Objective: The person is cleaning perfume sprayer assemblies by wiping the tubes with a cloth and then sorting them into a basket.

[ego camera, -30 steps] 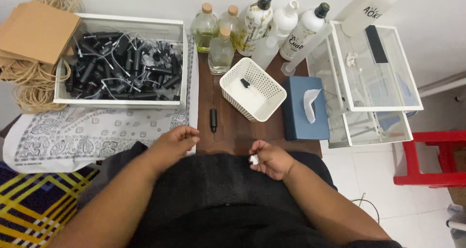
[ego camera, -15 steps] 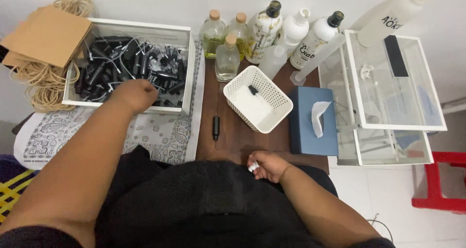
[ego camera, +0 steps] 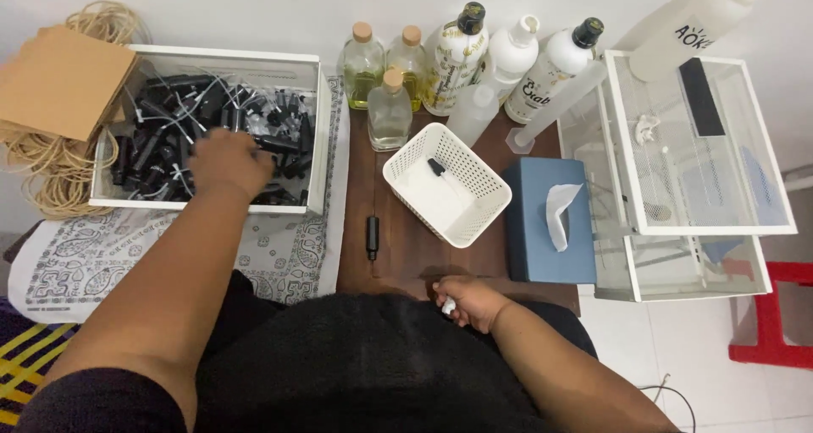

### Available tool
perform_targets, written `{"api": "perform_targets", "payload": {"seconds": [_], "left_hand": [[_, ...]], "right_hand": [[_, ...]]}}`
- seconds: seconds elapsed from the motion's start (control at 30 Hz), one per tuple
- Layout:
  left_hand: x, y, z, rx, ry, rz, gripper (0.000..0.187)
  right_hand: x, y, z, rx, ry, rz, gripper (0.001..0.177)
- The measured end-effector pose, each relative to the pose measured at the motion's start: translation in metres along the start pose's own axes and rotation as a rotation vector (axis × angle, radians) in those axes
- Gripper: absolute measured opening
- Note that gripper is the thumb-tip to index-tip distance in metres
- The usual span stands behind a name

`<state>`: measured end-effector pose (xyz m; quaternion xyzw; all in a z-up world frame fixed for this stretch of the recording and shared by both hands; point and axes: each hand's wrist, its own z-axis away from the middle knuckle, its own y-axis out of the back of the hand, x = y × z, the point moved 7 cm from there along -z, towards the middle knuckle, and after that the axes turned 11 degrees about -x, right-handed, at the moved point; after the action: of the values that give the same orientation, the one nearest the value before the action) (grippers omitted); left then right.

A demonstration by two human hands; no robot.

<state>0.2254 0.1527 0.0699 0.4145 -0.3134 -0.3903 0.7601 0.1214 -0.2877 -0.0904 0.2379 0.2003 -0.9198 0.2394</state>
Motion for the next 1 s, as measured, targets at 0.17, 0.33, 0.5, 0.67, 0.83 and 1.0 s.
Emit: {"api": "perform_targets", "payload": {"seconds": [0.17, 0.33, 0.5, 0.67, 0.83, 1.0], "left_hand": [[-0.057, -0.018, -0.027, 0.056, 0.052, 0.099, 0.054], [-0.038, -0.013, -0.005, -0.143, 0.074, 0.047, 0.068], [-0.039, -0.007, 0.001, -0.059, 0.164, 0.147, 0.053], [-0.088, -0.032, -0.038, 0.288, 0.049, 0.565, 0.031], [-0.003, 0.007, 0.101, 0.304, -0.338, 1.217, 0.026], [0.065, -0.118, 0.170, -0.714, -0.221, 2.077, 0.021]], "right_hand": [[0.019, 0.009, -0.019, 0.008, 0.013, -0.034, 0.025], [0.018, 0.014, -0.022, 0.000, 0.017, -0.041, 0.024], [0.020, 0.014, -0.019, 0.005, 0.022, -0.054, 0.025], [0.022, 0.014, -0.029, -0.061, 0.074, -0.110, 0.016], [0.002, -0.003, -0.007, -0.131, 0.190, -0.183, 0.024], [-0.029, -0.015, 0.021, -0.093, 0.385, -0.385, 0.033]]}}
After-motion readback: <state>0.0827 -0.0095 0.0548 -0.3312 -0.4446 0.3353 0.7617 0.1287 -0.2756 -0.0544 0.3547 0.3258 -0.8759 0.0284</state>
